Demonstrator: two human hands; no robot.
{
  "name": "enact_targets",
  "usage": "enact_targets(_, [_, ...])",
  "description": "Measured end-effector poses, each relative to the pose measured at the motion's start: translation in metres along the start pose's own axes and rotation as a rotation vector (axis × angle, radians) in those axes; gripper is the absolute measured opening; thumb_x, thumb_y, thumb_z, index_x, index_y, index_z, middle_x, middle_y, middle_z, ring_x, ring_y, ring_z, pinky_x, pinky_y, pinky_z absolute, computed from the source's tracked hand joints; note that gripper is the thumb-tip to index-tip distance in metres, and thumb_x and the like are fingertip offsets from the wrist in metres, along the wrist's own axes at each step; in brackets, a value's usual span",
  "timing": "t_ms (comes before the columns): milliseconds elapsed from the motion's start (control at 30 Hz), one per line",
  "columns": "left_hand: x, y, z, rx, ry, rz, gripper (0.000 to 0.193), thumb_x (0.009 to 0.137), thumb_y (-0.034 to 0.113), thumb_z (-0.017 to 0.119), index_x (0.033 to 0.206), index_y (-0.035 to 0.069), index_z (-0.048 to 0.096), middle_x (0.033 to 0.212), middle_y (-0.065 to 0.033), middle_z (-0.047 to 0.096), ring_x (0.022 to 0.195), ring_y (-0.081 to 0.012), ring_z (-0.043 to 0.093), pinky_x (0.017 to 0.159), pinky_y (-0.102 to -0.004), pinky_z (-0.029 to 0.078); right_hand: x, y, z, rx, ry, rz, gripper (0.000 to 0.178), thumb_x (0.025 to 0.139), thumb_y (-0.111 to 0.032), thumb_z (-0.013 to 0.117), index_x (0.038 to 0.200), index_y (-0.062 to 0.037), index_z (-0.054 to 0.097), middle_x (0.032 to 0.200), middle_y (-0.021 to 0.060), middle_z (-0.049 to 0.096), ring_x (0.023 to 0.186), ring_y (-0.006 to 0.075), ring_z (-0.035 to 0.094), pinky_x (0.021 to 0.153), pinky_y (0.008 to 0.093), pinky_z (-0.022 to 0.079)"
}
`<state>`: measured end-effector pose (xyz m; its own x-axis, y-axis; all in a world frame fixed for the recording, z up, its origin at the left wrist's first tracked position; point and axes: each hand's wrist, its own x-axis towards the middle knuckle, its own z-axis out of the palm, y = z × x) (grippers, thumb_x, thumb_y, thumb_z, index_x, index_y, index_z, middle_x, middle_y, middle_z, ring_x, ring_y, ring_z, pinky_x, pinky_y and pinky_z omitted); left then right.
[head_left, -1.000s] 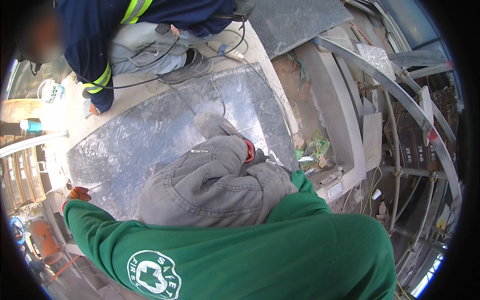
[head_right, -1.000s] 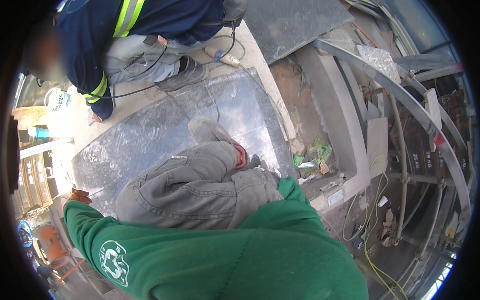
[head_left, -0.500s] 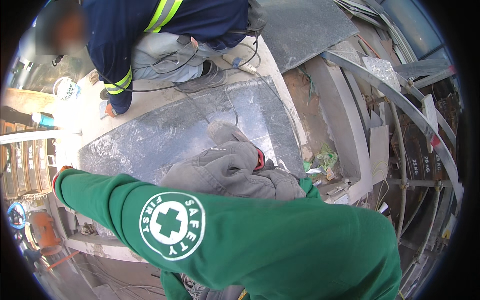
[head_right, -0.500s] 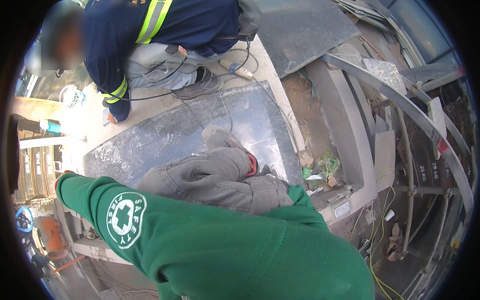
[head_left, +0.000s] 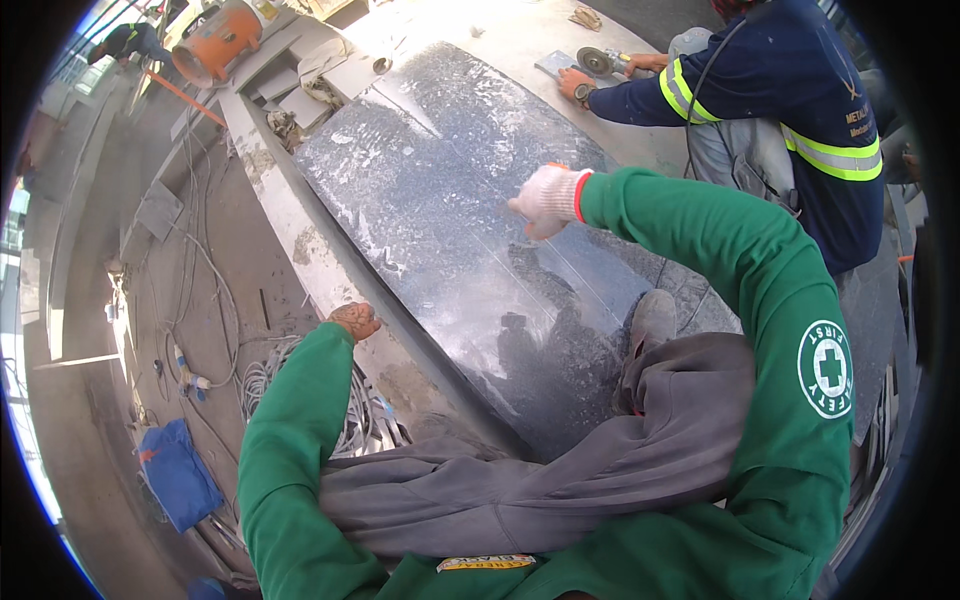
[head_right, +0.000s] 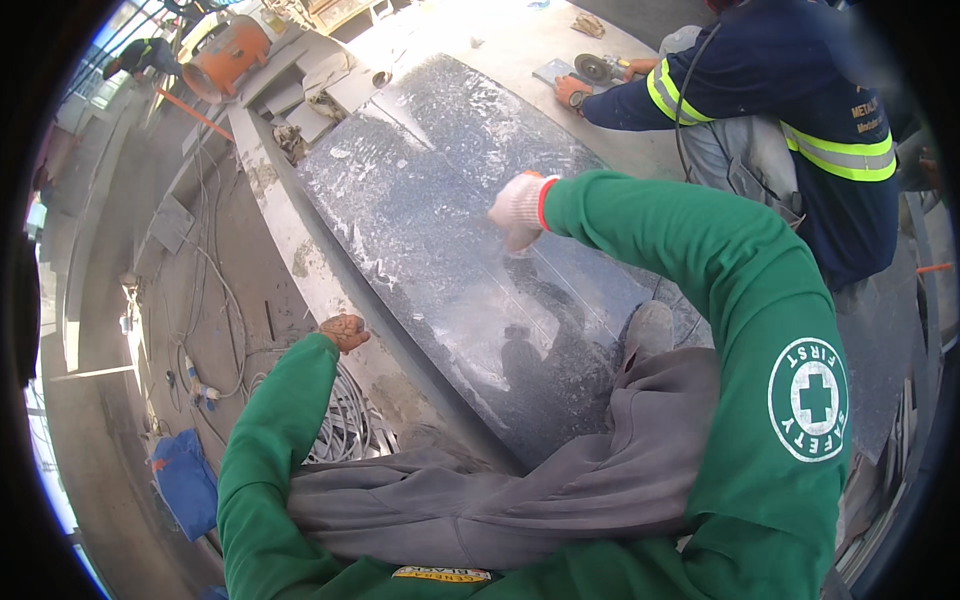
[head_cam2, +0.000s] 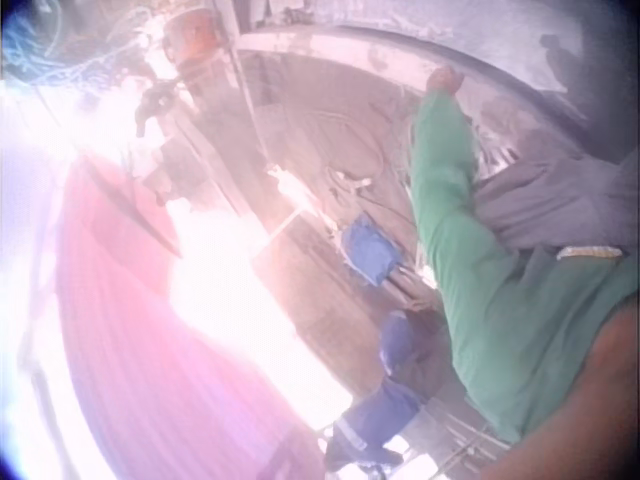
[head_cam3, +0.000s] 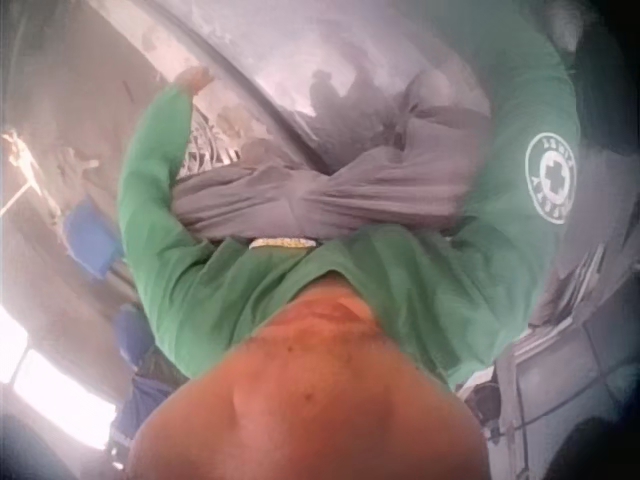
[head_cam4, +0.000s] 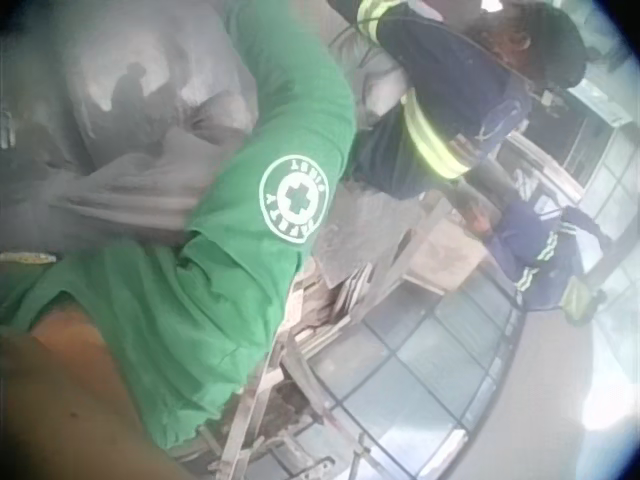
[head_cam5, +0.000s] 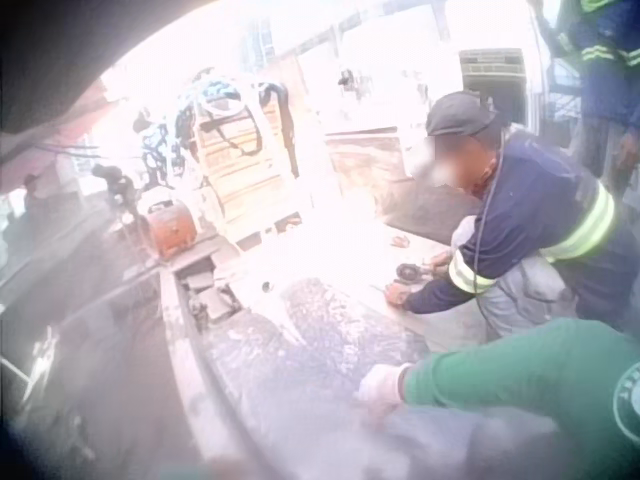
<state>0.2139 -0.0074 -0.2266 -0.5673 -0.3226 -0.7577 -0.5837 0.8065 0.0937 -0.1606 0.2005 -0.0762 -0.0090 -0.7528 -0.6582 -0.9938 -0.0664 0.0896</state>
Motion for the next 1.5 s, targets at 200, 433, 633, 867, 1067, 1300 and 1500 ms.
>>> enact_targets(200, [0.004, -0.004, 0.046, 0.063, -0.054, 0.034, 0.051, 0.090, 0.050, 0.055, 0.111, 0.005, 0.067, 0.087, -0.0113, 0.074, 0.089, -0.0256, 0.071, 0.089, -0.0392, 0.051, -0.049, -0.032, 0.110, 0.033, -0.430, -0.093, 0.087, 0.082, -0.037, 0.060, 0.155, -0.0070, 0.025, 0.122, 0.0167, 0.067, 0.109, 0.0340, 0.067, 0.089, 0.0459, 0.052])
enact_targets(433, [0.011, -0.022, 0.040, 0.011, -0.007, -0.056, 0.046, 0.088, 0.049, 0.058, 0.103, 0.006, 0.068, 0.101, -0.0159, 0.071, 0.100, -0.0300, 0.068, 0.088, -0.0412, 0.052, -0.031, -0.025, 0.070, 0.068, -0.274, -0.088, 0.068, 0.086, -0.036, 0.058, 0.145, -0.0073, 0.041, 0.115, 0.0167, 0.069, 0.104, 0.0332, 0.068, 0.085, 0.0474, 0.054])
enact_targets(633, [-0.001, -0.026, 0.027, -0.024, -0.109, -0.132, 0.054, 0.088, 0.051, 0.055, 0.116, 0.007, 0.064, 0.122, -0.0188, 0.065, 0.120, -0.0345, 0.058, 0.103, -0.0424, 0.045, 0.001, -0.009, 0.060, -0.064, -0.105, -0.114, 0.063, 0.092, -0.042, 0.052, 0.144, -0.0067, 0.043, 0.102, 0.0156, 0.070, 0.094, 0.0325, 0.070, 0.081, 0.0465, 0.056])
enact_targets(867, [-0.004, -0.037, 0.048, 0.040, -0.085, -0.084, 0.054, 0.088, 0.051, 0.052, 0.115, 0.005, 0.063, 0.121, -0.0186, 0.065, 0.118, -0.0350, 0.059, 0.102, -0.0428, 0.046, -0.008, -0.019, 0.072, -0.043, -0.261, -0.114, 0.056, 0.089, -0.040, 0.055, 0.135, -0.0068, 0.053, 0.110, 0.0157, 0.069, 0.101, 0.0319, 0.068, 0.084, 0.0464, 0.055])
enact_targets(1067, [0.004, -0.046, 0.053, 0.036, -0.031, -0.036, 0.060, 0.089, 0.057, 0.053, 0.118, 0.005, 0.061, 0.116, -0.0190, 0.065, 0.115, -0.0338, 0.060, 0.100, -0.0415, 0.046, -0.012, -0.016, 0.084, -0.018, -0.204, -0.122, 0.050, 0.085, -0.037, 0.055, 0.127, -0.0093, 0.061, 0.109, 0.0144, 0.071, 0.102, 0.0326, 0.069, 0.084, 0.0471, 0.055])
enact_targets(1300, [0.006, -0.049, 0.052, -0.024, 0.009, -0.022, 0.051, 0.087, 0.050, 0.056, 0.108, 0.005, 0.065, 0.110, -0.0182, 0.069, 0.108, -0.0349, 0.064, 0.094, -0.0449, 0.048, -0.014, -0.021, 0.073, -0.020, -0.224, -0.115, 0.050, 0.087, -0.038, 0.055, 0.126, -0.0082, 0.061, 0.111, 0.0150, 0.070, 0.104, 0.0317, 0.068, 0.085, 0.0469, 0.054])
enact_targets(1500, [0.007, -0.046, 0.057, 0.017, 0.012, -0.018, 0.052, 0.087, 0.050, 0.055, 0.111, 0.004, 0.064, 0.110, -0.0193, 0.068, 0.108, -0.0357, 0.064, 0.094, -0.0446, 0.048, -0.013, -0.018, 0.080, -0.036, -0.246, -0.143, 0.055, 0.088, -0.040, 0.055, 0.132, -0.0062, 0.055, 0.110, 0.0154, 0.070, 0.101, 0.0332, 0.068, 0.085, 0.0469, 0.054])
